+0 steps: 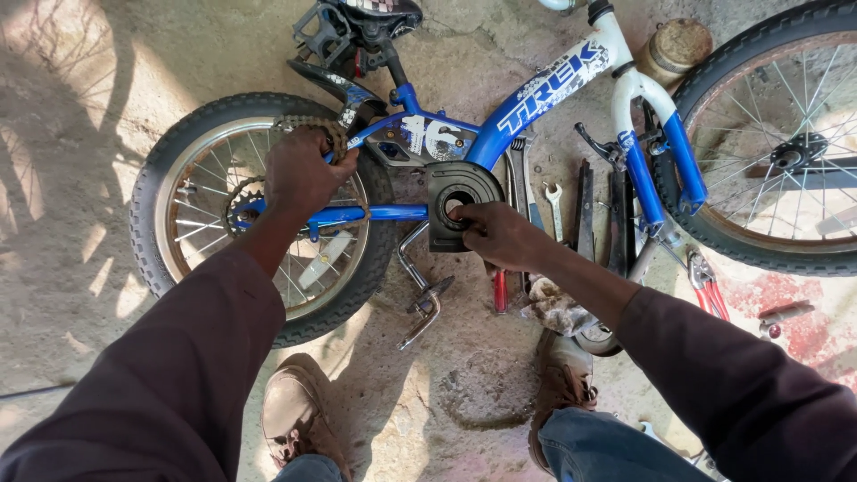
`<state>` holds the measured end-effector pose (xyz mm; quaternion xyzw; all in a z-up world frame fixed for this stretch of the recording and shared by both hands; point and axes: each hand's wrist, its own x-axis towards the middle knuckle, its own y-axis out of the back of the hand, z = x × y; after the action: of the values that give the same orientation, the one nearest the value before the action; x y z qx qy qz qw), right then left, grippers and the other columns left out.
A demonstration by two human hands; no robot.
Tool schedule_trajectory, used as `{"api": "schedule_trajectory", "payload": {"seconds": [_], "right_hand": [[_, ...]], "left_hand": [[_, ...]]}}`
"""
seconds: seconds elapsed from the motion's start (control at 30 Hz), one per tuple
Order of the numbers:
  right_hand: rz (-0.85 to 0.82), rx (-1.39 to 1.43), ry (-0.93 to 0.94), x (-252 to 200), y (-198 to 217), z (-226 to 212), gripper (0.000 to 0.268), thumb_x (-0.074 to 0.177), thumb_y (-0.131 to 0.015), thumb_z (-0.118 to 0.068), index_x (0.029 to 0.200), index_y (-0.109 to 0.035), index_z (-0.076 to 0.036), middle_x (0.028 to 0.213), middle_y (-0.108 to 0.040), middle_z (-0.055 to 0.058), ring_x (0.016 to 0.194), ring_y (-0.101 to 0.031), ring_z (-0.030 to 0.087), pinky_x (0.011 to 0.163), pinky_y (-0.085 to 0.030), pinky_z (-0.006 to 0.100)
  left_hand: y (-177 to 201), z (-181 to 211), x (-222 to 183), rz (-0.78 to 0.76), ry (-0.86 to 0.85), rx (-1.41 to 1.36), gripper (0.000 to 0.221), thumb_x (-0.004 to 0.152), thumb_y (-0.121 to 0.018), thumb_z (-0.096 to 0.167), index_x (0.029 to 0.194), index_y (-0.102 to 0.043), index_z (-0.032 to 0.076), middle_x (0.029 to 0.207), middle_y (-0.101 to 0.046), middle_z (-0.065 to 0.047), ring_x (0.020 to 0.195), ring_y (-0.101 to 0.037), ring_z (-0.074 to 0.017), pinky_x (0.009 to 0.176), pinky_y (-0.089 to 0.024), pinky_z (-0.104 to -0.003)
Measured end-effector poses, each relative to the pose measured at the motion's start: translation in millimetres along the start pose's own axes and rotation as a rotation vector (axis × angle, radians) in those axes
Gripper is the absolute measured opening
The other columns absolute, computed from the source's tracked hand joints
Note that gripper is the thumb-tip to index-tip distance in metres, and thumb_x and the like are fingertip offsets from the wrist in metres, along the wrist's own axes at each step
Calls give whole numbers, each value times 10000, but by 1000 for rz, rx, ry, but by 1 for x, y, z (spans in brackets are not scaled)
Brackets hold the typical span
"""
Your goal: Cleaning the bottom bracket area, applying grease to the bearings, and reassembling the crankset on a bicycle.
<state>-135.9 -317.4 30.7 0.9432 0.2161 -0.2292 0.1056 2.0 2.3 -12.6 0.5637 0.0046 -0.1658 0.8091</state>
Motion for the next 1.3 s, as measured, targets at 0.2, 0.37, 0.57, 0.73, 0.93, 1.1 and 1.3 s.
{"api": "schedule_trajectory", "payload": {"seconds": [0.2,0.37,0.57,0.73,0.93,1.1,1.3], "right_hand": [[50,395,-110,4,-13,10,466,949,-538,-69,1391,-558,77,578,-544,115,466,-680,262,358,-536,282],[168,774,-162,2,-33,-3,487,990,-492,-121,1444,-505,53,663,-551,102,498,-674,230,365,-527,247],[133,618,-97,-10,-41,2,553,1030,-531,-132,1532,-375,39,702,-616,153,483,-660,249,339,-503,280],[12,-318,-5,-28,10,-35,432,955,-626,-200,1345,-653,-16,871,-709,352,854,-704,564,693,-553,566],[147,-418,-189,-46,69,23,253,870,-725,-269,959,-731,-32,678,-641,207,612,-735,360,619,-549,466],[-330,-1530,-302,-80,34,121,1161,587,-771,-884,1378,-514,-73,1172,-690,127,1071,-705,303,689,-646,459],[762,-2318,767,-104,21,217,358,992,-608,-441,940,-689,-96,674,-596,141,602,-617,316,546,-515,382]], "left_hand": [[0,0,2,11,4,-13,545,1037,-691,575,763,-492,147,751,-506,-79,656,-628,-271,451,-475,-398],[-4,-3,1,20,14,0,561,1004,-702,612,752,-507,150,757,-506,-85,671,-640,-283,491,-510,-415],[-1,3,-4,55,-17,46,540,1029,-698,563,741,-519,143,735,-495,-77,653,-628,-275,493,-500,-415],[8,8,-6,63,-33,18,549,1040,-696,542,737,-484,137,713,-458,-77,643,-624,-276,531,-518,-391],[-4,-4,-8,258,-148,-142,807,1082,-809,606,589,-344,169,470,-347,-38,435,-476,-243,520,-434,-292],[-8,-17,-5,559,15,-99,413,1198,-662,318,847,-506,165,745,-449,-41,658,-606,-270,630,-500,-346],[22,59,-20,537,-408,-394,288,1104,-771,179,869,-659,57,747,-544,-157,709,-617,-406,631,-479,-419]]}}
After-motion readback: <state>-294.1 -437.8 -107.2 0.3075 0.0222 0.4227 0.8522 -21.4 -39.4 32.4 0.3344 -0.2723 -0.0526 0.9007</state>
